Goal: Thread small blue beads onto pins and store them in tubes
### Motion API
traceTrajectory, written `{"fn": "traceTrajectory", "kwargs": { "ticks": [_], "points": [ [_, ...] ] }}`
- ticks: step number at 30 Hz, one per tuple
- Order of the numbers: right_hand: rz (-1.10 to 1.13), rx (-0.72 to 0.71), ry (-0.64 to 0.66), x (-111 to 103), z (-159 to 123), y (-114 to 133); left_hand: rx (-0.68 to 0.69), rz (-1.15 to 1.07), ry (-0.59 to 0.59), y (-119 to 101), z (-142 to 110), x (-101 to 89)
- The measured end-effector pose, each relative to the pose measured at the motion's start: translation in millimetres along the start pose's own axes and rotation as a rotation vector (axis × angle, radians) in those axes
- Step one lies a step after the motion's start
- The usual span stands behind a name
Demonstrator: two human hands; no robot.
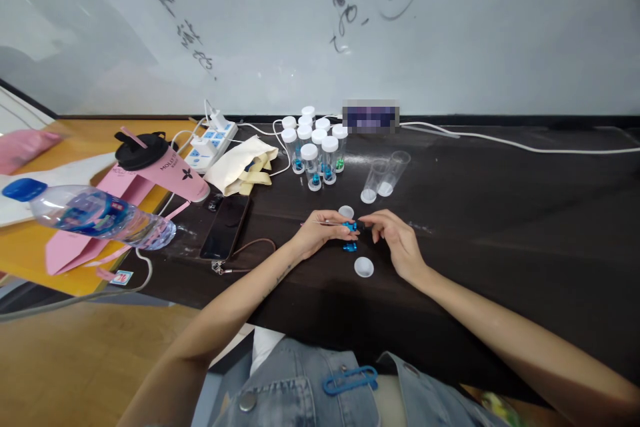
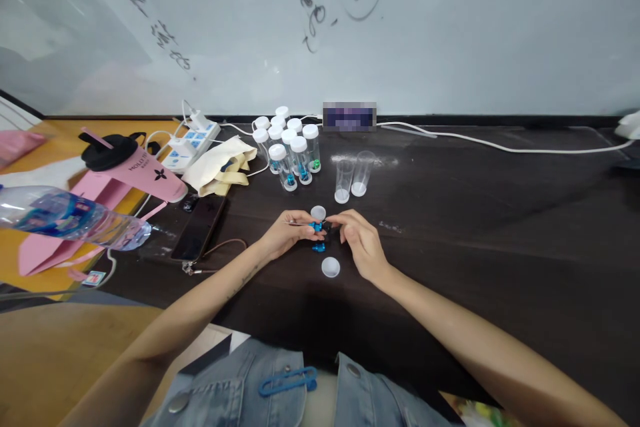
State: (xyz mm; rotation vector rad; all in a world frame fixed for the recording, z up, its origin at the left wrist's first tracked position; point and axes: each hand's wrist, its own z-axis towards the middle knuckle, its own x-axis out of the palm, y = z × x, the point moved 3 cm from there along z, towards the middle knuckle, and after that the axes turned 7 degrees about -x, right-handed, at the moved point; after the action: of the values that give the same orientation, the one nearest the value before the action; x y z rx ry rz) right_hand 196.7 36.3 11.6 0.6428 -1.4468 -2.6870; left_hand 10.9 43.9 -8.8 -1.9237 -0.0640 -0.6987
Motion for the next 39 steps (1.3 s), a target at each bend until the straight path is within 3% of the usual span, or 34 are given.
{"fn": "traceTrajectory", "kwargs": {
  "ticks": [39],
  "points": [
    [-0.008,0.002,-0.023,-0.5,-0.5,0.2,-0.007,-0.008,-0.008,0.0,0.1,0.6]
  ]
}}
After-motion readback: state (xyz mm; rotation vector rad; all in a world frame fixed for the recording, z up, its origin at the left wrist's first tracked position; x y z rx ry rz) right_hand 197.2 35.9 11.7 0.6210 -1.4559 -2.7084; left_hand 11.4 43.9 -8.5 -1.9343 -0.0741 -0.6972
